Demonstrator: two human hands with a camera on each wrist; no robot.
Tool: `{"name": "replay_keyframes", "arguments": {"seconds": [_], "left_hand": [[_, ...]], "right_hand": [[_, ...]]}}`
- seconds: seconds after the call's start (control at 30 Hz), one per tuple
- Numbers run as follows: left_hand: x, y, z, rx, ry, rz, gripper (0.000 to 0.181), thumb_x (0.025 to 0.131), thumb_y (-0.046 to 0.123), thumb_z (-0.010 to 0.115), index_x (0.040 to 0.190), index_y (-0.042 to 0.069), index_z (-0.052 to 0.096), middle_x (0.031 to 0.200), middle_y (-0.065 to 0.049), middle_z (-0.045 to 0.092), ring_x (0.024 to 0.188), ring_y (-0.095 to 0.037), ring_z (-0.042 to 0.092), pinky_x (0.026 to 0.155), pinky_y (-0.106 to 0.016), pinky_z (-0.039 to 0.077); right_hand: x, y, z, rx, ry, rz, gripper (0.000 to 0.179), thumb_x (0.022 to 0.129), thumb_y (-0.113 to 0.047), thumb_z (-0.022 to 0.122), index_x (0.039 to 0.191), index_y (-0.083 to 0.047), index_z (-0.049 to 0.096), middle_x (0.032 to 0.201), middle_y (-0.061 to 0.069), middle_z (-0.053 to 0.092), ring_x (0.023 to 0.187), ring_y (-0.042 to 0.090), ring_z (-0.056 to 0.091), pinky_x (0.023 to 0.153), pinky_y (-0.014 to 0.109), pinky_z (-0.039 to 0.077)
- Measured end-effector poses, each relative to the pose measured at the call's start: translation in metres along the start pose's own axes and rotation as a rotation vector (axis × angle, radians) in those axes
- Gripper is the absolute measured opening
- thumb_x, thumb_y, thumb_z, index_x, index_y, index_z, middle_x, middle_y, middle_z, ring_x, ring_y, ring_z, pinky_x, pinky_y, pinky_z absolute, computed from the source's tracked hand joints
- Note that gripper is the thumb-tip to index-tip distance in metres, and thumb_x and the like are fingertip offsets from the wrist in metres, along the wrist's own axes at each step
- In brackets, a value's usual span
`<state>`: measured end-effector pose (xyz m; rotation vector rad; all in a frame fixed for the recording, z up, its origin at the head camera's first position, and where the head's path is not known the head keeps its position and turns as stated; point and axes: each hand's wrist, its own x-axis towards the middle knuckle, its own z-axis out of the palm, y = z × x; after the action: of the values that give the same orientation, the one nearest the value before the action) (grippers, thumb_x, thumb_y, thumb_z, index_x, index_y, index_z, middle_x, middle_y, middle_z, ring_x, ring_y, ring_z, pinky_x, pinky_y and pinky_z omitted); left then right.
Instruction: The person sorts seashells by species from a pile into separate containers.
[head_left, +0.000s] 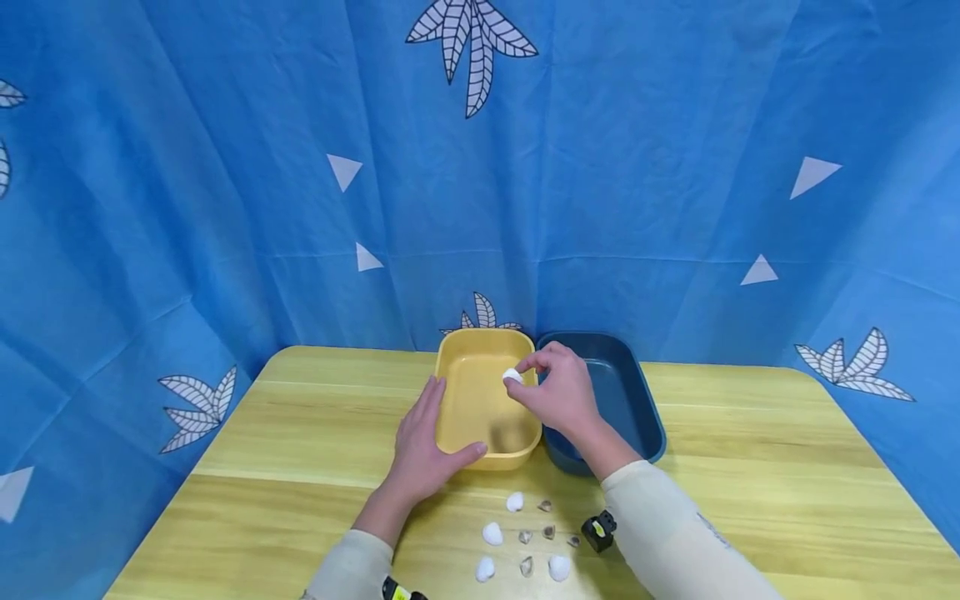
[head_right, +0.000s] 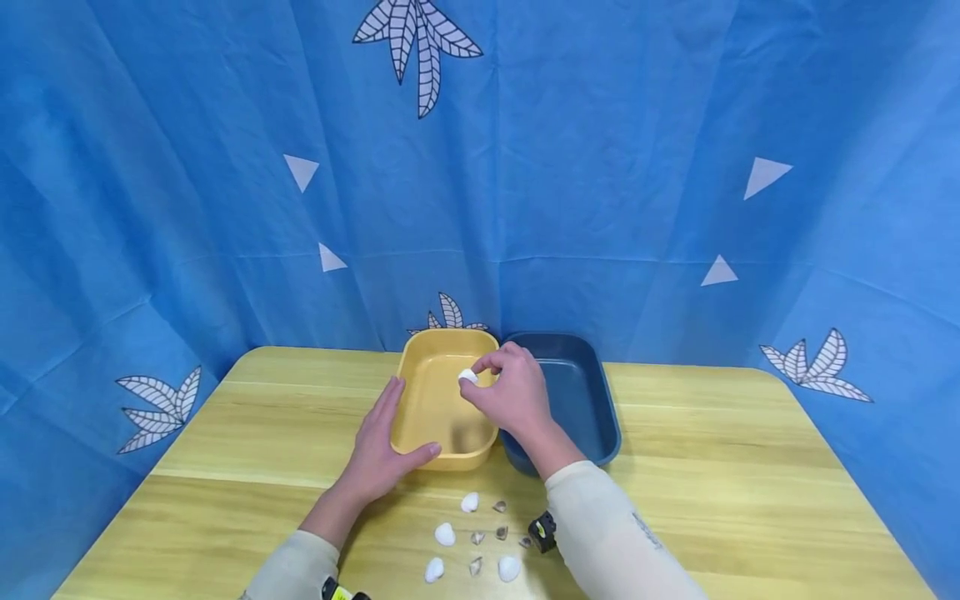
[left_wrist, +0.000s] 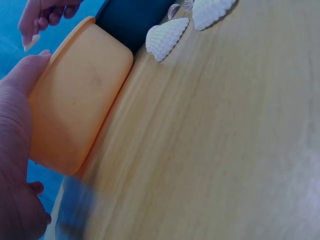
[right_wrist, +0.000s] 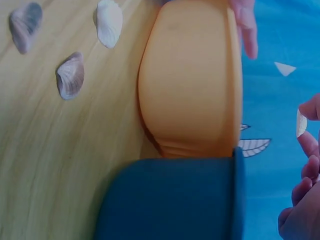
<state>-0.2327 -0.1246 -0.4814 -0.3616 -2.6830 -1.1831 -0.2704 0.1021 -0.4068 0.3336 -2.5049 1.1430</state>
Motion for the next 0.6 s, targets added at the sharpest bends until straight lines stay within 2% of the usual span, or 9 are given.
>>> {"name": "replay_keyframes", "arguments": {"seconds": [0.13, 0.37, 0.6], "left_hand": [[0.000, -0.001, 0.000, 0.003, -0.001, 0.007, 0.111, 0.078, 0.058, 0.077, 0.162, 0.017, 0.016, 0.166, -0.003, 0.010, 0.148, -0.032, 0.016, 0.114, -0.060, 0.011], [-0.001, -0.001, 0.001, -0.014, 0.012, 0.012, 0.109, 0.078, 0.051, 0.080, 0.161, 0.017, 0.018, 0.166, -0.005, 0.012, 0.147, -0.033, 0.018, 0.114, -0.061, 0.011], [-0.001, -0.001, 0.001, -0.004, 0.016, 0.013, 0.111, 0.078, 0.053, 0.080, 0.161, 0.016, 0.018, 0.166, -0.003, 0.010, 0.148, -0.032, 0.017, 0.114, -0.060, 0.011]], "right_hand": [[0.006, 0.004, 0.009, 0.007, -0.016, 0.027, 0.019, 0.078, -0.032, 0.084, 0.080, -0.016, 0.075, 0.083, 0.007, 0.056, 0.076, 0.020, 0.049, 0.062, 0.036, 0.044], [0.012, 0.013, 0.022, 0.021, -0.008, 0.051, 0.020, 0.078, -0.032, 0.083, 0.080, -0.015, 0.074, 0.087, 0.012, 0.058, 0.077, 0.021, 0.049, 0.065, 0.037, 0.043], [0.011, 0.024, 0.031, 0.038, 0.022, 0.088, 0.021, 0.077, -0.030, 0.085, 0.080, -0.013, 0.074, 0.084, 0.006, 0.056, 0.079, 0.021, 0.049, 0.068, 0.036, 0.043]]}}
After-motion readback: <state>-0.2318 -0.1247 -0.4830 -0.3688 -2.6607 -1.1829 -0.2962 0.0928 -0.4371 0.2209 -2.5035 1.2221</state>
